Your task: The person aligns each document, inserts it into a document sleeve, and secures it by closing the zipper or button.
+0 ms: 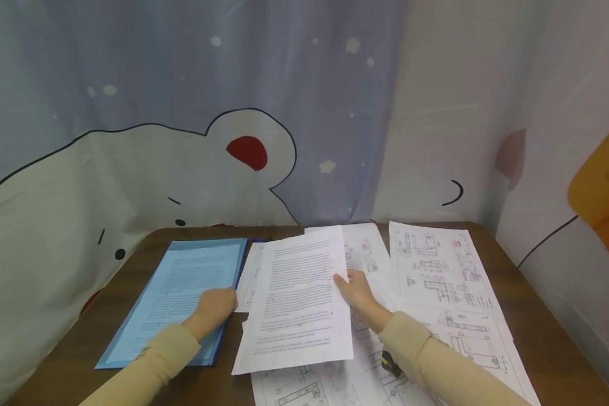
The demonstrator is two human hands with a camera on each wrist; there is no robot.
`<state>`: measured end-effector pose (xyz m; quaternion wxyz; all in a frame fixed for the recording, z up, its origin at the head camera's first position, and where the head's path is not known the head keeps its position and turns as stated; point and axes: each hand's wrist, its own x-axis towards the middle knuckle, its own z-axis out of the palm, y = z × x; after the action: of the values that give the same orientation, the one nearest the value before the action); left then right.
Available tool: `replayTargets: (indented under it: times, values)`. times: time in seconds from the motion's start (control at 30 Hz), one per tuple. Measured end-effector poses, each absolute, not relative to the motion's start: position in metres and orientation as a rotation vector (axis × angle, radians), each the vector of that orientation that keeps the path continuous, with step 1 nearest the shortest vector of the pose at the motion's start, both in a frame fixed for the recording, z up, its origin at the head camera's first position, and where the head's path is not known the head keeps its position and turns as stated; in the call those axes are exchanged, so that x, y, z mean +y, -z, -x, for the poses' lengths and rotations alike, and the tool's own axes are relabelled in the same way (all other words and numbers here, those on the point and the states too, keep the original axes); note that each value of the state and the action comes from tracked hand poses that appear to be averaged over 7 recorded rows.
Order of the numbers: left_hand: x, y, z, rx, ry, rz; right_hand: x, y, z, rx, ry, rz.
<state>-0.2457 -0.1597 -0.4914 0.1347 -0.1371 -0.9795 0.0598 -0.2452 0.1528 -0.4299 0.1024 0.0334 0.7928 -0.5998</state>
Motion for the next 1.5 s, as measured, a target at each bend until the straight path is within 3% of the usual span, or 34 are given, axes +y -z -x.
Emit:
replayTargets:
  times: [0.5, 1.5]
  values:
    - [-0.171, 0.476, 0.249, -2.83, 0.166, 0.425, 0.141, 0.431, 0.243, 2.312, 1.745, -0.025]
    - [-0.155, 0.434, 0.225, -2.834, 0.17, 0.485, 0.13, 0.433, 0.245, 2.325, 1.758, -0.062]
